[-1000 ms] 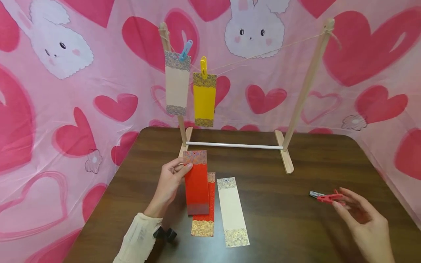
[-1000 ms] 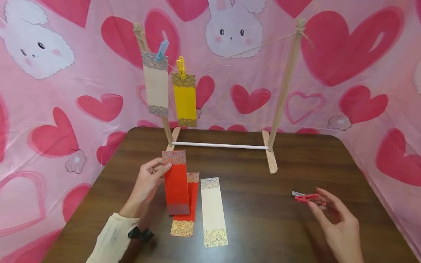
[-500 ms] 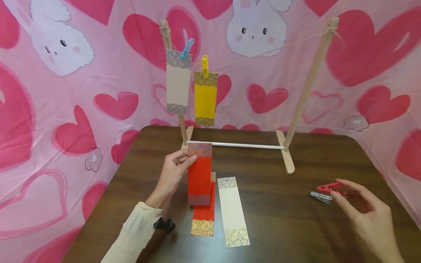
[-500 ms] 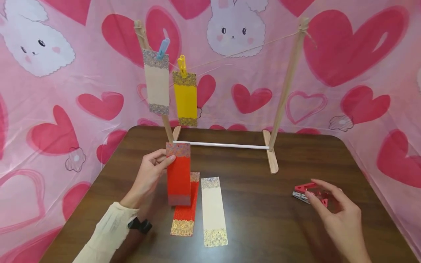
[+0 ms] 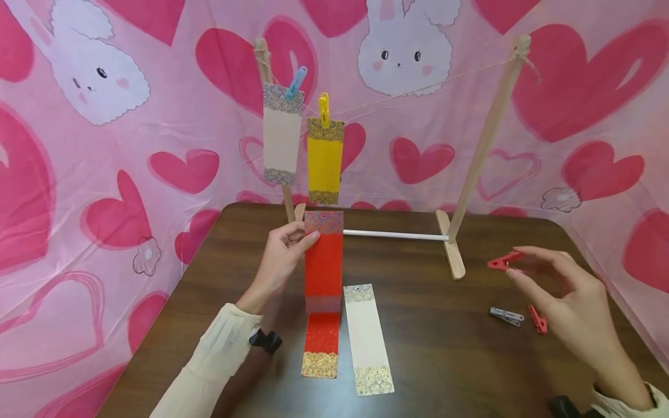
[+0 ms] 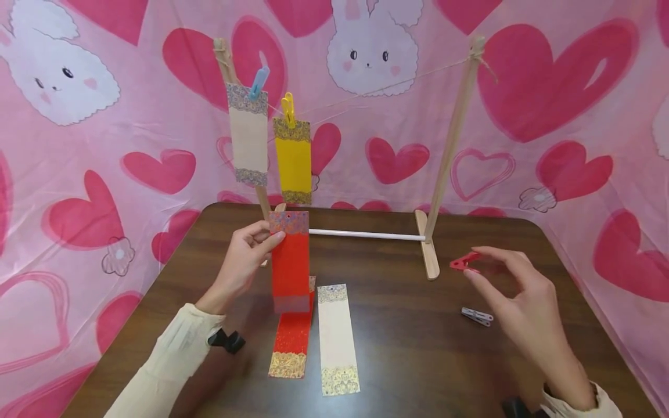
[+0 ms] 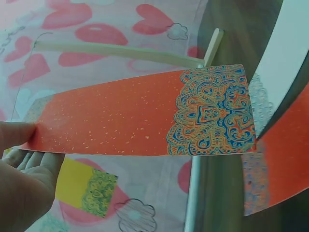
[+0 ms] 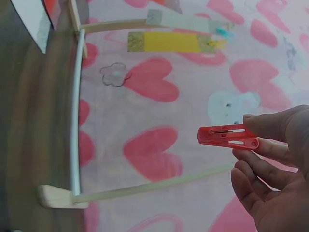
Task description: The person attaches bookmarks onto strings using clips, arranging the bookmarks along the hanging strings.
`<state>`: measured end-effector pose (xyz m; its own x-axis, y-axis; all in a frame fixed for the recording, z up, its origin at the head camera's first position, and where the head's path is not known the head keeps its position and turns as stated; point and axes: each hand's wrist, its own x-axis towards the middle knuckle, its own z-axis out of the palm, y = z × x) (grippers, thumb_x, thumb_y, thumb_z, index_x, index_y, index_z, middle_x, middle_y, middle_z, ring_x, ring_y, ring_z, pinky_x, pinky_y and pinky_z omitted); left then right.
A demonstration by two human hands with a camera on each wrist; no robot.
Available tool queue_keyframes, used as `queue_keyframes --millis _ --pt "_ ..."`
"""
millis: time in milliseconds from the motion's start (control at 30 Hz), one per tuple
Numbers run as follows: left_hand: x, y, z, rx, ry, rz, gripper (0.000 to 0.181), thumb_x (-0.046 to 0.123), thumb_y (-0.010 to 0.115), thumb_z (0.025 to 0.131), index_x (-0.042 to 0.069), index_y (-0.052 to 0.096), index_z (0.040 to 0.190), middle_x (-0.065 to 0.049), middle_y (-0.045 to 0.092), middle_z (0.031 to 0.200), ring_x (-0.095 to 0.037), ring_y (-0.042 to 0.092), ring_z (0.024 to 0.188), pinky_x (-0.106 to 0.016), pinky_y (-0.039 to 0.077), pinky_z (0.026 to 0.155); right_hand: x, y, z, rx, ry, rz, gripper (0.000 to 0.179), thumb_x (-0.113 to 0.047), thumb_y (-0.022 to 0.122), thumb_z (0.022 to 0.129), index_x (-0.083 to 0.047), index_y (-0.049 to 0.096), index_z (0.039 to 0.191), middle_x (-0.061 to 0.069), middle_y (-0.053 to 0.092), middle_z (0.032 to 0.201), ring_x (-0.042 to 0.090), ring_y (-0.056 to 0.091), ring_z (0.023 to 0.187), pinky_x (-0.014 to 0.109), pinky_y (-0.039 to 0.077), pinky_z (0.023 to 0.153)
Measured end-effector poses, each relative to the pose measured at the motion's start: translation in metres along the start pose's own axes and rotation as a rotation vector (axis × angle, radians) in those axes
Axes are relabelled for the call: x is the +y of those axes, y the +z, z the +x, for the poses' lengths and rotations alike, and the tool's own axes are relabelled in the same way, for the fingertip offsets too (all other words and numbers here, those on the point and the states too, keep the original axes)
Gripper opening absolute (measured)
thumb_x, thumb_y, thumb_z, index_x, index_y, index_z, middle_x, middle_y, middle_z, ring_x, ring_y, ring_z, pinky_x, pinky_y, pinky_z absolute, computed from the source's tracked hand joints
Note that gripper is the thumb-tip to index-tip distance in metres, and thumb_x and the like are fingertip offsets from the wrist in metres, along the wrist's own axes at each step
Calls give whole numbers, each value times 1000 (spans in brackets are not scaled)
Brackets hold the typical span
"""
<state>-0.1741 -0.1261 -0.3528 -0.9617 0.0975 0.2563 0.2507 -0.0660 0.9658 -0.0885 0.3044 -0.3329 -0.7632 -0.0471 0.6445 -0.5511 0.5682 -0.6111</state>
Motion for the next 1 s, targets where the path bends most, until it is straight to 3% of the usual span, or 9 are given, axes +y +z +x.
queue_keyframes --millis 100,133,333,367,533,700,833,1000 --pt "6 5 8 -31 18 7 20 9 69 94 -6 66 106 -7 74 88 -18 69 77 -36 60 75 -8 0 15 7 -94 20 52 25 76 66 10 67 115 14 66 107 6 63 91 10 46 81" --pt "8 6 10 -39 24 4 19 9 69 94 -6 66 106 -8 74 89 -13 69 86 -36 60 76 -11 0 21 9 -115 20 51 25 76 66 10 67 114 16 66 107 6 62 91 10 47 82" --pt "14 13 23 -61 57 11 18 8 68 95 -6 65 104 -7 69 84 -12 63 81 -30 58 70 -28 0 46 19 -175 -13 49 21 79 66 8 69 112 18 67 106 4 62 93 11 46 84" --pt "14 14 26 -64 61 11 18 8 68 95 -6 64 105 -8 68 85 -17 62 73 -30 58 69 -31 1 49 16 -182 -19 49 19 80 66 7 69 113 18 68 106 5 62 94 11 46 84" --pt "19 22 42 -88 92 34 19 9 67 95 -6 64 108 -17 71 94 -20 68 80 -33 59 77 -37 2 65 8 -240 -45 49 13 83 66 3 71 112 14 70 101 5 61 97 13 43 86" --pt "23 31 60 -70 150 110 17 11 67 95 -5 66 103 -16 69 87 -16 60 73 -27 53 70 -48 8 83 -1 -285 -58 49 10 85 66 1 72 112 4 70 99 2 60 95 12 44 86" --pt "28 37 74 -55 161 134 15 13 69 95 -1 65 97 -9 62 78 -15 50 67 -24 43 62 -59 14 94 -16 -310 -64 50 13 84 66 1 72 113 5 69 99 1 59 91 10 46 83" --pt "34 43 90 -61 156 145 14 16 68 96 4 67 100 -9 68 85 -16 56 68 -27 47 58 -64 18 112 -35 -340 -102 54 14 82 68 0 70 118 10 70 104 -1 58 93 8 45 80"
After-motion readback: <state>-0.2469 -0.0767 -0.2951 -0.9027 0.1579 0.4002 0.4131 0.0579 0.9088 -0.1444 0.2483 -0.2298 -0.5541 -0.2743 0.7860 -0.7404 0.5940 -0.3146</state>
